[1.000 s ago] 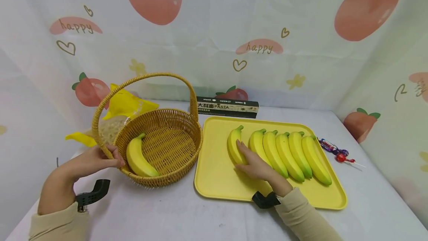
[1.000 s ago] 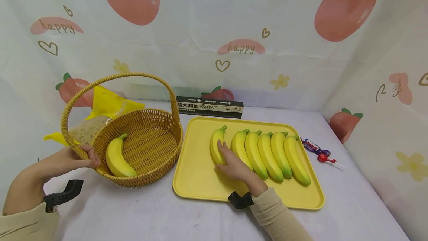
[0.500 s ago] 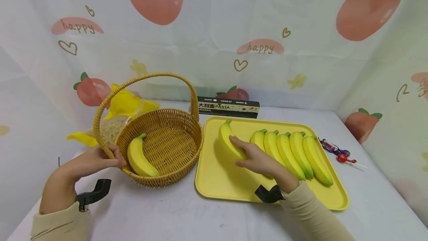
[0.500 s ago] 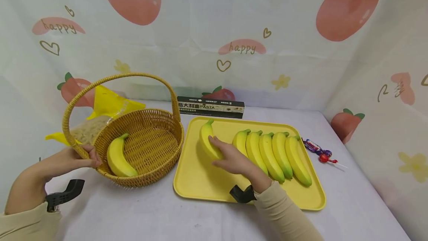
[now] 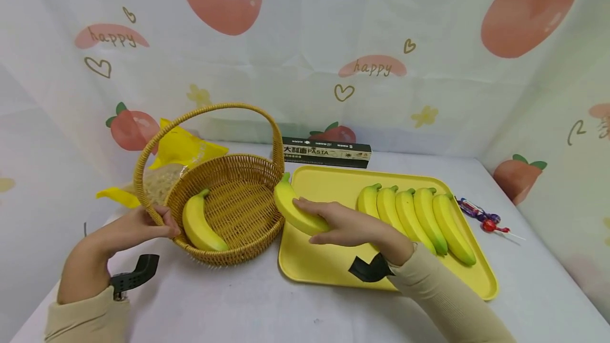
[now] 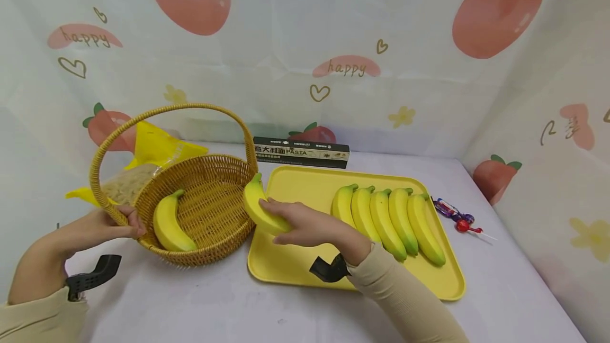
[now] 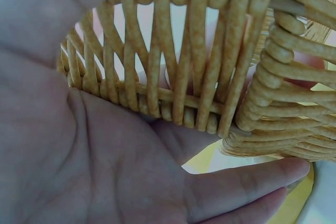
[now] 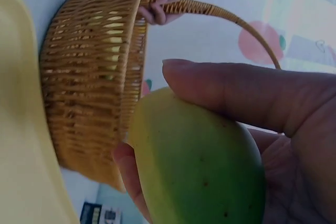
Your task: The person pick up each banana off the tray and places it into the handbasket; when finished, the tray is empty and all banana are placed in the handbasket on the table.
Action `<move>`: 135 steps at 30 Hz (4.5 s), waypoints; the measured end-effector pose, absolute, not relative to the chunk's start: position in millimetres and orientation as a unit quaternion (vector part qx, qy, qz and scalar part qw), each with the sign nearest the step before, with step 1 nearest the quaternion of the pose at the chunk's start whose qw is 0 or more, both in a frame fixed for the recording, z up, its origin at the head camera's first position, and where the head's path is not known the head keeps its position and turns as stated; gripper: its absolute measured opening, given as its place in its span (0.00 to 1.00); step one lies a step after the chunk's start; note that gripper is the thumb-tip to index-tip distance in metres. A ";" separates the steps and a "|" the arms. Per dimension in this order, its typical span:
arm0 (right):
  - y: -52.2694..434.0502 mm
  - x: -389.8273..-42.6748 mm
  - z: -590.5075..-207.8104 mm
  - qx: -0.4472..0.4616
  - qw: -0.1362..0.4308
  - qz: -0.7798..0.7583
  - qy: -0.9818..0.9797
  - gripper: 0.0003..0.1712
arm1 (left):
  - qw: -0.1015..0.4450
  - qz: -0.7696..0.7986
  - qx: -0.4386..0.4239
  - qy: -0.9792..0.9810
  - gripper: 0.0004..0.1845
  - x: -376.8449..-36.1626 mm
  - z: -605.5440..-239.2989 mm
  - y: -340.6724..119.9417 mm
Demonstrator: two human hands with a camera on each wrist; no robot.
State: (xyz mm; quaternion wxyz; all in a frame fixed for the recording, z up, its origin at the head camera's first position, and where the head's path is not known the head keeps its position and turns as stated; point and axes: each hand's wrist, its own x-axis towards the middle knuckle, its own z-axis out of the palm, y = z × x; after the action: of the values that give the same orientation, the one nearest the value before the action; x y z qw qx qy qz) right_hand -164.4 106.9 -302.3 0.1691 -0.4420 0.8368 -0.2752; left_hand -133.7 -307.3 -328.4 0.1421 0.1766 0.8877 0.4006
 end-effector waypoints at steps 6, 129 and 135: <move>80.3 -170.4 -292.8 -0.477 0.203 -0.254 0.817 0.40 | 0.146 0.397 0.169 0.890 0.09 -133.4 -327.3 -307.7; 73.8 -198.2 -315.5 -0.419 0.201 -0.317 0.827 0.45 | 0.144 0.407 0.163 0.887 0.10 -134.2 -328.8 -306.5; 100.9 -192.0 -327.7 -0.364 0.158 -0.333 0.855 0.47 | 0.148 0.413 0.164 0.883 0.10 -134.2 -328.0 -305.4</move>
State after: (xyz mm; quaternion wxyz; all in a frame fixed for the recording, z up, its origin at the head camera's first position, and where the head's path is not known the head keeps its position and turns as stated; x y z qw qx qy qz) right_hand -192.0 100.9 -327.7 0.1576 -0.3645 0.8552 -0.3331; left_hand -134.2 -305.4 -328.0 0.1482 0.1642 0.8832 0.4135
